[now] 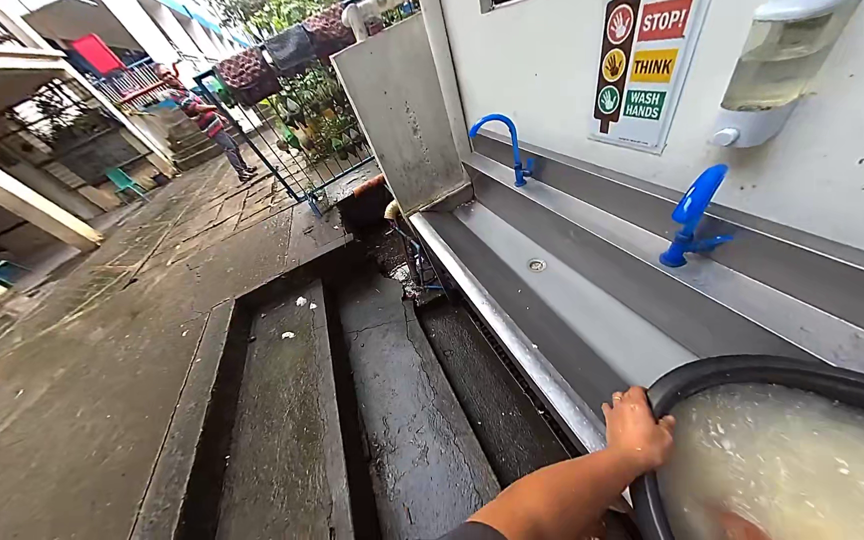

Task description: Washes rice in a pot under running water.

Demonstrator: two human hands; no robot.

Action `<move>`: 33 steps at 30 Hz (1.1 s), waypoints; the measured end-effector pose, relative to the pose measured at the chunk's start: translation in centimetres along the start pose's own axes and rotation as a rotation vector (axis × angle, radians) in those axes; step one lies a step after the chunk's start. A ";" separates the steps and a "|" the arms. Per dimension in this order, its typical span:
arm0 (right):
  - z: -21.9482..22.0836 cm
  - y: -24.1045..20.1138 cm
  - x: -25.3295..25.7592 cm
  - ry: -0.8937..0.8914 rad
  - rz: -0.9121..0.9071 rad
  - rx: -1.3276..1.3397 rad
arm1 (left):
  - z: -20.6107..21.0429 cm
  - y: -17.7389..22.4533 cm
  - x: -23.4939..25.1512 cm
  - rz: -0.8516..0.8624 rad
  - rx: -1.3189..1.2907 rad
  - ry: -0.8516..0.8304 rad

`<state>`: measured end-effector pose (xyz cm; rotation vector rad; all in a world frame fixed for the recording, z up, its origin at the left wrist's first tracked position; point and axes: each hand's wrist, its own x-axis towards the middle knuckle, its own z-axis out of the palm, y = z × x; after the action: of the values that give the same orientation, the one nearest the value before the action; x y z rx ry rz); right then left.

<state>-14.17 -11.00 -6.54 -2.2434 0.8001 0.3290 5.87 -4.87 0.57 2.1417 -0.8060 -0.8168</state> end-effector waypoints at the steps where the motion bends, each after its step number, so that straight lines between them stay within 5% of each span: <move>1: 0.1 0.0 0.0 0.001 0.006 -0.003 | 0.0 0.1 0.0 0.001 0.005 0.001; 8: 0.2 -3.2 2.0 -0.071 0.094 -0.282 | -0.2 0.5 -0.1 -0.012 0.046 -0.005; 14: 1.0 -2.8 3.9 0.209 -0.125 -0.201 | -0.3 0.6 0.1 -0.009 0.066 0.000; 18: -0.4 -2.4 5.5 0.239 -0.160 -0.234 | -0.3 0.7 0.1 -0.002 0.062 0.016; 25: -3.8 1.5 7.0 0.203 0.116 0.077 | 0.0 0.5 0.4 -0.001 0.063 0.036; 33: -9.0 5.9 6.0 0.066 0.493 0.039 | 0.2 -0.1 0.8 0.001 0.061 0.073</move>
<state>-13.27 -23.23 -6.08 -2.0062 1.3827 0.4645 6.26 -5.50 0.19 2.2113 -0.8033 -0.7176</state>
